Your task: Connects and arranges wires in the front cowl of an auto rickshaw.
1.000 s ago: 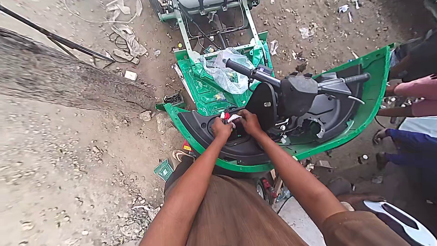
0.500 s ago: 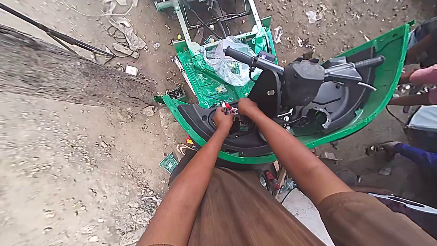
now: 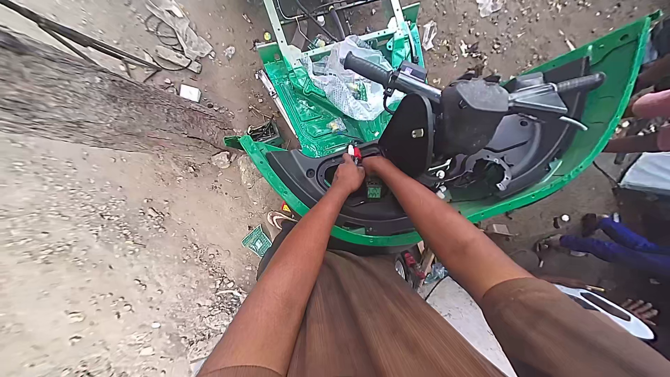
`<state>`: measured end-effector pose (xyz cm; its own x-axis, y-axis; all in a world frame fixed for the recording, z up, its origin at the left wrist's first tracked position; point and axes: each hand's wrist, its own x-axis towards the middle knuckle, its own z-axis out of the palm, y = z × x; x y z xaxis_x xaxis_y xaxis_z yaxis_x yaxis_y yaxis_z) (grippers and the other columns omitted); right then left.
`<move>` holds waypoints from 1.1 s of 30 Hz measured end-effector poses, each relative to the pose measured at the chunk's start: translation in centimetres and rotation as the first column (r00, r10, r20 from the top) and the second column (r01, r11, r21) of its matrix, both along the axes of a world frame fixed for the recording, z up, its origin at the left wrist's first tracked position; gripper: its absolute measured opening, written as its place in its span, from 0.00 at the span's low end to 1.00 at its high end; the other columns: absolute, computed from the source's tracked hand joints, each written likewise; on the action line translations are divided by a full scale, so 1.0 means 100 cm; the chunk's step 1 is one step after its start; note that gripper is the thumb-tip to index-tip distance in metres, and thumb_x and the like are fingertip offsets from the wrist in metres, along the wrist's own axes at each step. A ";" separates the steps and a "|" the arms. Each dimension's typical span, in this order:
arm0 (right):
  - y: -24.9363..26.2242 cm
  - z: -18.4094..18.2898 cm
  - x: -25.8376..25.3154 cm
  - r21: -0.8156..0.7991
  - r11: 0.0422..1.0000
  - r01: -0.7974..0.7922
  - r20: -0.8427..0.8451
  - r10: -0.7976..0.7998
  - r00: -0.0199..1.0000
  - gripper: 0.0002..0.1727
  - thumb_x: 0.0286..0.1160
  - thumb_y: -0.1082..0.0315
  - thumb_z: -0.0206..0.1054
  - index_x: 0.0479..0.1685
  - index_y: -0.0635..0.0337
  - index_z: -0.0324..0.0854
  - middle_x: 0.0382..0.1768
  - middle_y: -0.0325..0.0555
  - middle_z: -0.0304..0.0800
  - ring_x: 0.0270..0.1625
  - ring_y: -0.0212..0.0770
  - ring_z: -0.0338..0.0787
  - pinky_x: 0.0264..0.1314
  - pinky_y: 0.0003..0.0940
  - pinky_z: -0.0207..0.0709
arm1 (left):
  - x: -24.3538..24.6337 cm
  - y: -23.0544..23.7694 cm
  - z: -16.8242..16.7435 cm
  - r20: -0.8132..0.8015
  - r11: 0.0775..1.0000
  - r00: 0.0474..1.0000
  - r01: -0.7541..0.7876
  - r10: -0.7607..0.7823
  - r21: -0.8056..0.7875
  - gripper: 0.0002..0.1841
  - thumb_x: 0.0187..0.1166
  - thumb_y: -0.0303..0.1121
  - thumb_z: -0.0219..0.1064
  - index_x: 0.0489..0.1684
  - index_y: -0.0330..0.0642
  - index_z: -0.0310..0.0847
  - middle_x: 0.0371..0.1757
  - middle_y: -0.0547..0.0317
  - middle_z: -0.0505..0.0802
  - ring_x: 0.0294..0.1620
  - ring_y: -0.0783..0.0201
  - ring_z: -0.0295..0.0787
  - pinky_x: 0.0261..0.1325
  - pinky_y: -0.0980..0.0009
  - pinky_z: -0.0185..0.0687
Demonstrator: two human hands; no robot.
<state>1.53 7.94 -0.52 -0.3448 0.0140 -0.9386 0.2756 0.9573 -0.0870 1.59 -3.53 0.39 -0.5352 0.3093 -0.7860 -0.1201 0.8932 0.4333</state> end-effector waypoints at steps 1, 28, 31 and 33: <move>0.001 -0.003 -0.001 0.016 0.999 0.033 -0.016 -0.032 0.999 0.15 0.83 0.68 0.62 0.56 0.72 0.85 0.63 0.68 0.87 0.69 0.66 0.85 0.66 0.71 0.75 | -0.004 0.003 0.000 0.000 0.999 1.000 0.027 -0.027 -0.018 0.31 0.89 0.44 0.53 0.85 0.34 0.52 0.59 0.32 0.90 0.64 0.38 0.90 0.64 0.38 0.83; 0.008 -0.028 0.037 -0.139 0.910 0.390 -0.456 -0.408 0.791 0.13 0.78 0.71 0.65 0.56 0.60 0.90 0.54 0.62 0.92 0.60 0.62 0.91 0.63 0.65 0.82 | -0.018 -0.013 -0.005 0.077 0.992 0.991 -0.103 0.109 -0.072 0.18 0.79 0.36 0.64 0.63 0.35 0.81 0.60 0.35 0.89 0.62 0.40 0.89 0.62 0.36 0.82; -0.001 -0.026 0.026 0.001 0.916 0.401 -0.442 -0.359 0.822 0.11 0.81 0.73 0.59 0.45 0.67 0.87 0.52 0.67 0.89 0.58 0.66 0.90 0.55 0.66 0.83 | -0.018 -0.010 0.001 0.002 0.996 0.996 -0.093 0.093 -0.012 0.15 0.78 0.32 0.64 0.57 0.35 0.83 0.59 0.35 0.90 0.65 0.38 0.87 0.65 0.34 0.79; -0.015 -0.023 0.032 0.088 0.919 0.384 -0.467 -0.302 0.831 0.10 0.82 0.75 0.58 0.41 0.70 0.85 0.47 0.67 0.90 0.53 0.68 0.92 0.46 0.66 0.83 | -0.012 -0.015 0.004 -0.003 0.996 0.996 -0.086 0.086 -0.003 0.14 0.79 0.32 0.63 0.57 0.36 0.84 0.58 0.37 0.91 0.65 0.40 0.87 0.66 0.35 0.78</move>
<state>4.69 6.42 -2.83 -0.6589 0.3537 -0.6639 0.5613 0.8188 -0.1209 0.39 -4.99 0.82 -0.5619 0.2595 -0.7855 -0.1949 0.8813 0.4306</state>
